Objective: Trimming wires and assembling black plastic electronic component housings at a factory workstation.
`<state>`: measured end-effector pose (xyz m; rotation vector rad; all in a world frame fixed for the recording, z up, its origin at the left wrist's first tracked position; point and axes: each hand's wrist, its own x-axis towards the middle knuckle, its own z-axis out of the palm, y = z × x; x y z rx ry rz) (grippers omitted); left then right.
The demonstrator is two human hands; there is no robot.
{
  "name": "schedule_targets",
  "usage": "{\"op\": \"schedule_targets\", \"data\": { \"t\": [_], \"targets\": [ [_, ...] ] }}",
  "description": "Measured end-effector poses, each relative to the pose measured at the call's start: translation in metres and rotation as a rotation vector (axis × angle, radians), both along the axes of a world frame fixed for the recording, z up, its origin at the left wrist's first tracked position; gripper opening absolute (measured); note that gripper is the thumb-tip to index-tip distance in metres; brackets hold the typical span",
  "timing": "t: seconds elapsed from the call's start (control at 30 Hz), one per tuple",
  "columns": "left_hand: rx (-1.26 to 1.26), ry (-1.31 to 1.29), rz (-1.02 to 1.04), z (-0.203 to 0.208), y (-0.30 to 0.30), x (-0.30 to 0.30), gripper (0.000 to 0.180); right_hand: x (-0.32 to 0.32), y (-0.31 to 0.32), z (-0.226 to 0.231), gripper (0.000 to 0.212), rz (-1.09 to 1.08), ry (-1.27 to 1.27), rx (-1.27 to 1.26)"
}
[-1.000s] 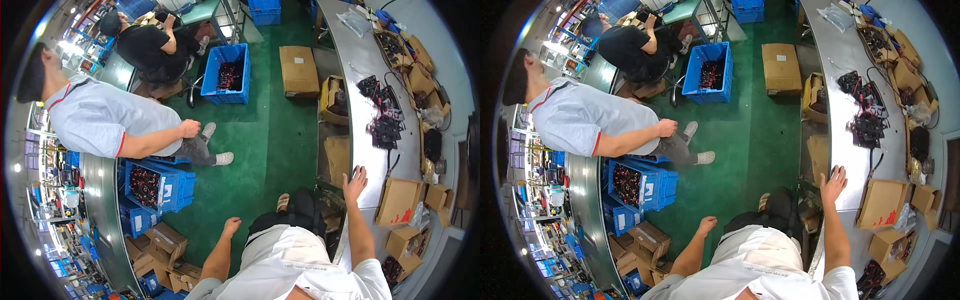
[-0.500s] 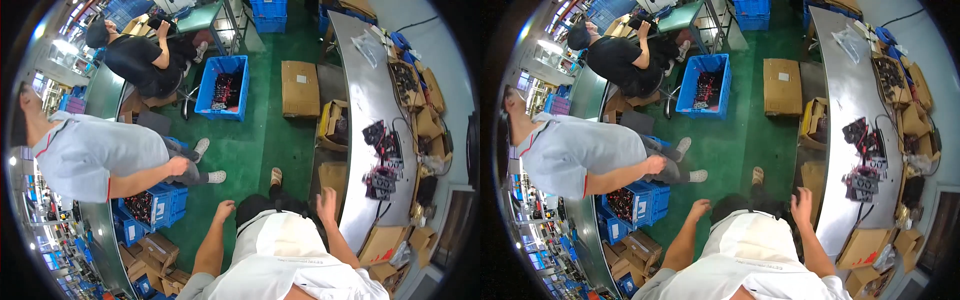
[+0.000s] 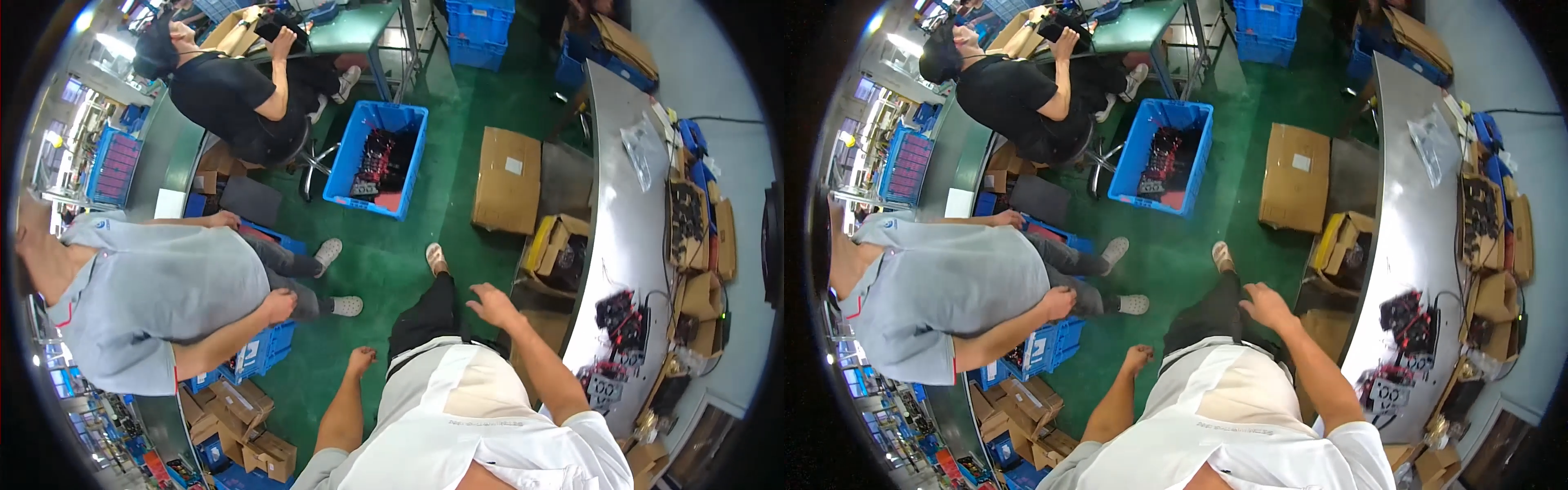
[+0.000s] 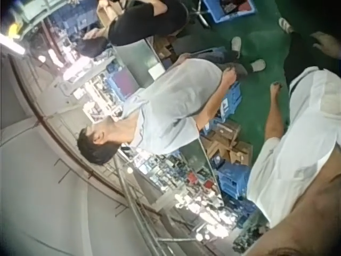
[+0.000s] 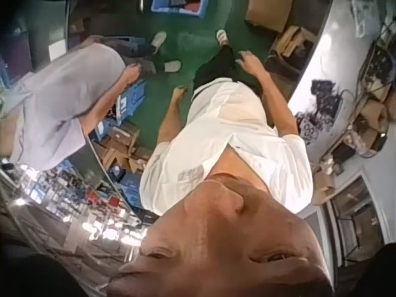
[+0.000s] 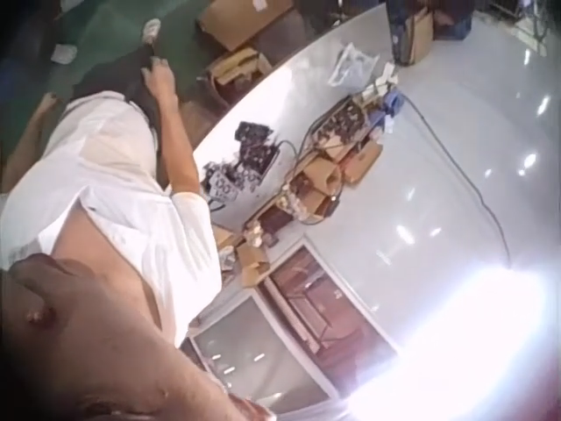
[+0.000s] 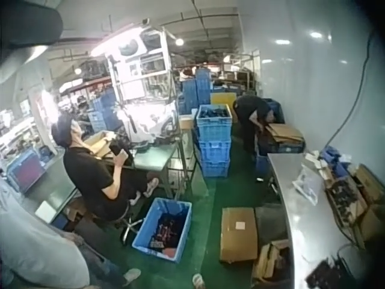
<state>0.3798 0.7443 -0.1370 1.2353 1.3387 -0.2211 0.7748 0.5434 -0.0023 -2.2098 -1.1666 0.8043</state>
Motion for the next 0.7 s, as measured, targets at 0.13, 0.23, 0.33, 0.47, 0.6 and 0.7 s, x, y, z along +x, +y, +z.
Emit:
{"op": "schedule_targets", "data": {
  "t": [0.13, 0.23, 0.33, 0.47, 0.6, 0.7],
  "targets": [
    [-0.140, 0.060, 0.103, -0.041, 0.008, 0.009, 0.014, 0.014, 0.034, -0.003, 0.044, 0.121, 0.198, -0.067],
    [0.009, 0.125, -0.159, -0.043, 0.045, 0.094, 0.021, 0.061, 0.025, 0.006, 0.049, 0.225, 0.181, -0.173],
    [0.434, -0.159, -0.377, -0.037, 0.088, 0.159, 0.033, 0.110, 0.020, 0.018, 0.045, 0.120, 0.050, -0.157],
    [0.369, -0.257, -0.141, 0.028, 0.126, 0.276, 0.023, 0.155, 0.030, 0.081, 0.040, -0.143, 0.446, -0.129],
    [0.346, -0.266, -0.068, 0.062, 0.137, 0.324, 0.021, 0.176, 0.059, 0.112, 0.037, 0.040, 0.937, -0.083],
    [0.304, -0.192, 0.156, 0.036, 0.117, 0.287, 0.022, 0.195, 0.092, 0.132, 0.035, 0.184, 0.825, -0.035]
  ]
}}
